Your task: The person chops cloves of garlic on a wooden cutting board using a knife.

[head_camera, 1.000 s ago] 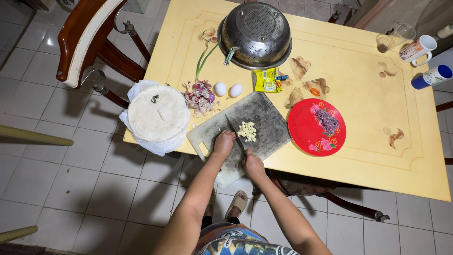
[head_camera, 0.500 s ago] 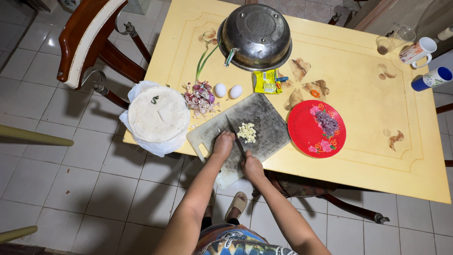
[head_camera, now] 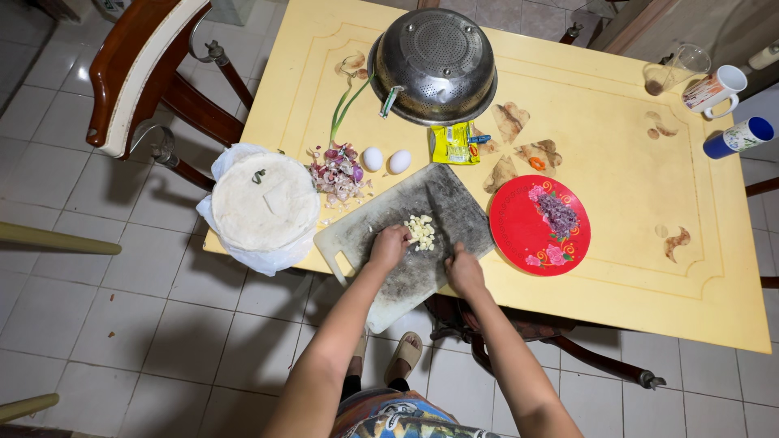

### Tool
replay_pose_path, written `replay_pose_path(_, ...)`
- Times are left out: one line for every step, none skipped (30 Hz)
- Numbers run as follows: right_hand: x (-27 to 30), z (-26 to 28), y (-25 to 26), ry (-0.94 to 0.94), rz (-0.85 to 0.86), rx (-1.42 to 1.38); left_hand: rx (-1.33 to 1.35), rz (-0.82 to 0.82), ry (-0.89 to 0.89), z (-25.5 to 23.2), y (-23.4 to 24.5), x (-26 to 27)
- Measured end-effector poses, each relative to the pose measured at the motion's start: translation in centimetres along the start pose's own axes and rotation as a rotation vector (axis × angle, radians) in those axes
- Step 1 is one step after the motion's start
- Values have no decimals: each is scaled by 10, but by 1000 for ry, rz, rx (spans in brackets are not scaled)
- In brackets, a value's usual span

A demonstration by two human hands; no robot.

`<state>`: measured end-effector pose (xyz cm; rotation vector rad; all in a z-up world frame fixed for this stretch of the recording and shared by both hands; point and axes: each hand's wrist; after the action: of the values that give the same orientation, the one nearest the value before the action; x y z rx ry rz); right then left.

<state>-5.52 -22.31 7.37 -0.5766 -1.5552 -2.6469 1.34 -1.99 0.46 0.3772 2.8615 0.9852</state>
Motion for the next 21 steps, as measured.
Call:
replay_pose_path(1,-3,-3,-1,-2,0,0,0,-2,-5,5,-3)
replay_pose_path(4,-5,-6,19,3,16,-53,13,-33,-9,9,-8)
replay_pose_path(5,-6,-8,37,8,31,-108,28,-64,-12,11,-12)
replay_pose_path(3,-7,-8,35,7,30,-108,31,-66,-15,9,-19)
replay_pose_path(4,-9,-7,38,-3,7,-112,-61,-103,-17,3,-26)
replay_pose_path(4,-9,-5,42,-14,-17,-116,-152,-140,-18,-3,-33)
replay_pose_path(5,-9,-3,34,-17,-17,-113,-147,-144,-19,-11,-42)
replay_pose_path(5,-7,-1,13,-11,-15,-157,-146,-129,-19,-19,-51)
replay_pose_path(5,-5,1,-7,-5,-13,-202,-148,-112,-17,-27,-57)
replay_pose_path(7,-5,3,-12,-6,-12,-199,-144,-114,-15,-35,-60)
replay_pose_path(8,-5,5,17,5,-17,-190,-163,-107,-13,-42,-64)
replay_pose_path(9,-7,7,46,16,-21,-182,-182,-98,-11,-49,-66)
replay_pose_path(8,-9,9,44,16,-20,-180,-180,-99,-9,-54,-67)
replay_pose_path(7,-11,9,68,26,-9,-212,-174,-113,-8,-58,-68)
replay_pose_path(5,-14,8,95,38,1,-245,-169,-125,-6,-61,-68)
replay_pose_path(3,-18,7,95,40,1,-245,-168,-123,-5,-63,-68)
replay_pose_path(0,-24,6,118,57,16,-240,-171,-119,-4,-64,-68)
replay_pose_path(-4,-28,4,141,74,31,-234,-174,-115,-3,-66,-69)
replay_pose_path(-7,-33,1,143,77,31,-236,-175,-112,-2,-67,-70)
replay_pose_path(-10,-37,-4,141,77,16,-233,-179,-115,0,-69,-71)
replay_pose_path(-11,-42,-9,138,80,3,-229,-182,-114,2,-71,-70)
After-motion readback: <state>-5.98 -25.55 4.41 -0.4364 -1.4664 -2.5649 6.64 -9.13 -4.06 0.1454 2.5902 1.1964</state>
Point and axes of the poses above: each hand's wrist, its own x-axis away from the middle knuckle, its own y-axis out of the back of the hand, z = x × y, and after that the axes turned 1 degree about y, right-handed
